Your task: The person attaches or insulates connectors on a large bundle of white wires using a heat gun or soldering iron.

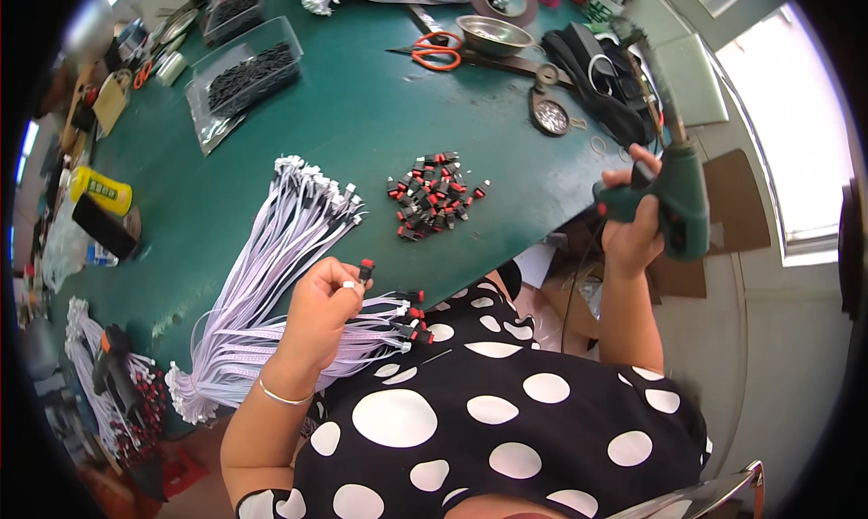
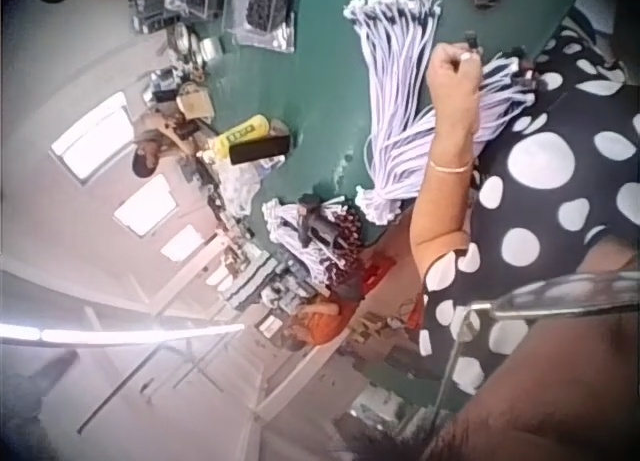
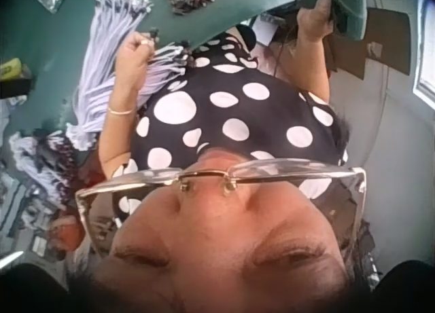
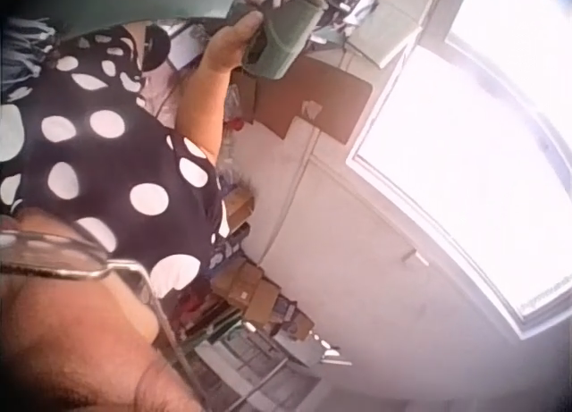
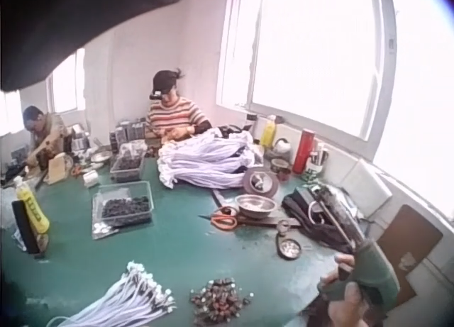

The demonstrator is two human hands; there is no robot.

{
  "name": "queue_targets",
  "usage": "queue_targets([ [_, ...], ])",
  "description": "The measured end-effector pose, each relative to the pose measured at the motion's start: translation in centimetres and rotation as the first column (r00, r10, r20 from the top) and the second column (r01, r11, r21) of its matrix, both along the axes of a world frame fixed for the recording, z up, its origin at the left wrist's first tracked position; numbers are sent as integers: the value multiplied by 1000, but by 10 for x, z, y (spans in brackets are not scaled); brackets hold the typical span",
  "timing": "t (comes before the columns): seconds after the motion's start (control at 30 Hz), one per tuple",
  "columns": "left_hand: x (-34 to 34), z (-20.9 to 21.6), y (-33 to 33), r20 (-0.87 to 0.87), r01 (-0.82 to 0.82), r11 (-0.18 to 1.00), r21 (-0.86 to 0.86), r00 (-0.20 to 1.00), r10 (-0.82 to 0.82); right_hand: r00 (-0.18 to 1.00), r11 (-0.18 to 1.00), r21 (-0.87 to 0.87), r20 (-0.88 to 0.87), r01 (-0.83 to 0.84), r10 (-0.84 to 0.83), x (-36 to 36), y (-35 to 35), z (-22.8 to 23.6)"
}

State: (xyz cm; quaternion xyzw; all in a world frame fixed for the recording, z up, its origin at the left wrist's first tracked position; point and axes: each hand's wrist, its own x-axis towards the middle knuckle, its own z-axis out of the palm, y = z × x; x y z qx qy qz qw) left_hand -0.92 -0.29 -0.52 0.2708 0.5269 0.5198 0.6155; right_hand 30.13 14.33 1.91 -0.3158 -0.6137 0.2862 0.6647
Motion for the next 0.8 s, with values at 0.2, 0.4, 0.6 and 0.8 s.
queue_targets([
  [0.2,5,5,1,-5,19,1000,17,1000,-19,933,960,77,228,269,-280,29,2,-28],
  [0.4,3,8,4,-101,86,996,-38,991,-90,958,916,-280,112,286,-265,36,-7,-46],
  [0.6,8,17,-3,-380,342,940,-5,869,-318,813,643,-522,-493,-561,309,-34,-55,-14],
  [0.8,6,23,-10,-473,407,913,8,806,-356,706,286,-729,-364,-622,607,-116,-84,-20],
])
